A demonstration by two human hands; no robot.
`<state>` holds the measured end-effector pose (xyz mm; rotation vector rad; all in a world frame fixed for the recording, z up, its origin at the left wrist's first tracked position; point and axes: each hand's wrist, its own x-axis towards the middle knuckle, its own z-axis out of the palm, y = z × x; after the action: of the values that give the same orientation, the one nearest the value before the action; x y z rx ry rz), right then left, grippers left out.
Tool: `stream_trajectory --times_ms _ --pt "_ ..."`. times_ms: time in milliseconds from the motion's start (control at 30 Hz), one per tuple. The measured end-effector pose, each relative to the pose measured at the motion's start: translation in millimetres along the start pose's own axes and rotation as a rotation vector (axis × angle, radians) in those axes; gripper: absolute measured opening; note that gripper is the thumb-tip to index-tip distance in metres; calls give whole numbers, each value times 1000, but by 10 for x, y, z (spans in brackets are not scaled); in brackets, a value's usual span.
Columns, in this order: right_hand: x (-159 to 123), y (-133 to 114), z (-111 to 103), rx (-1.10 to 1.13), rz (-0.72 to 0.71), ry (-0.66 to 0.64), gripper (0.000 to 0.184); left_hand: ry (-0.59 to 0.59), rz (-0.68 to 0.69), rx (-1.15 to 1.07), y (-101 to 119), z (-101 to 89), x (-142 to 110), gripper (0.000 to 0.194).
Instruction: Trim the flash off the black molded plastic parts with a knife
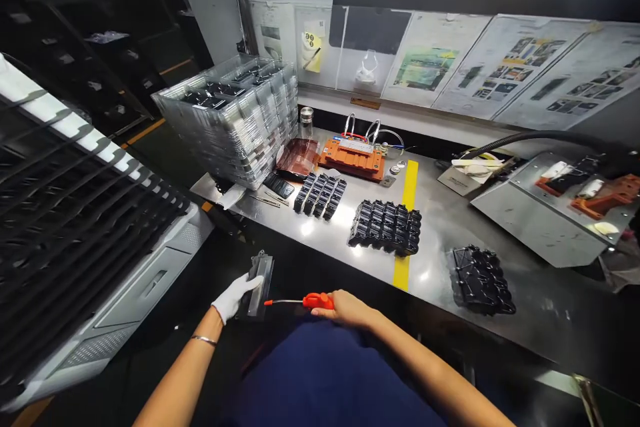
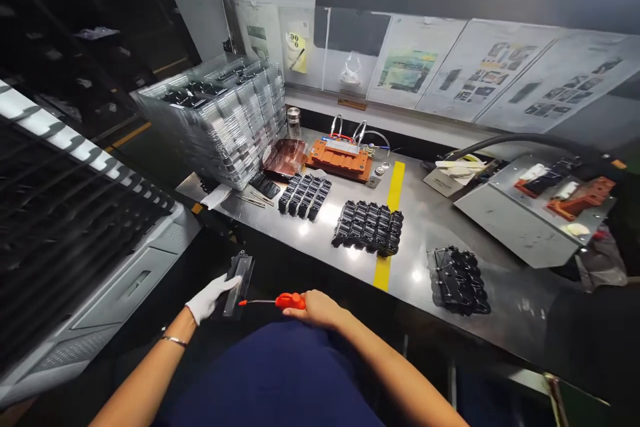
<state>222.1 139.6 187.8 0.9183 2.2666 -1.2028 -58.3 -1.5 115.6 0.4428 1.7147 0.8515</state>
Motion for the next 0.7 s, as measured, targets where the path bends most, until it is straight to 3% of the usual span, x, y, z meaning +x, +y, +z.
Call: stream_trajectory --times_ms 233,367,700 --pt "125 -192 3 -14 46 40 52 116 140 108 -223 -333 -133 25" --pt "132 -308 59 -24 76 44 51 97 159 50 -173 -429 -164 39" --pt "165 -520 287 -187 95 48 58 383 72 116 66 -147 217 31"
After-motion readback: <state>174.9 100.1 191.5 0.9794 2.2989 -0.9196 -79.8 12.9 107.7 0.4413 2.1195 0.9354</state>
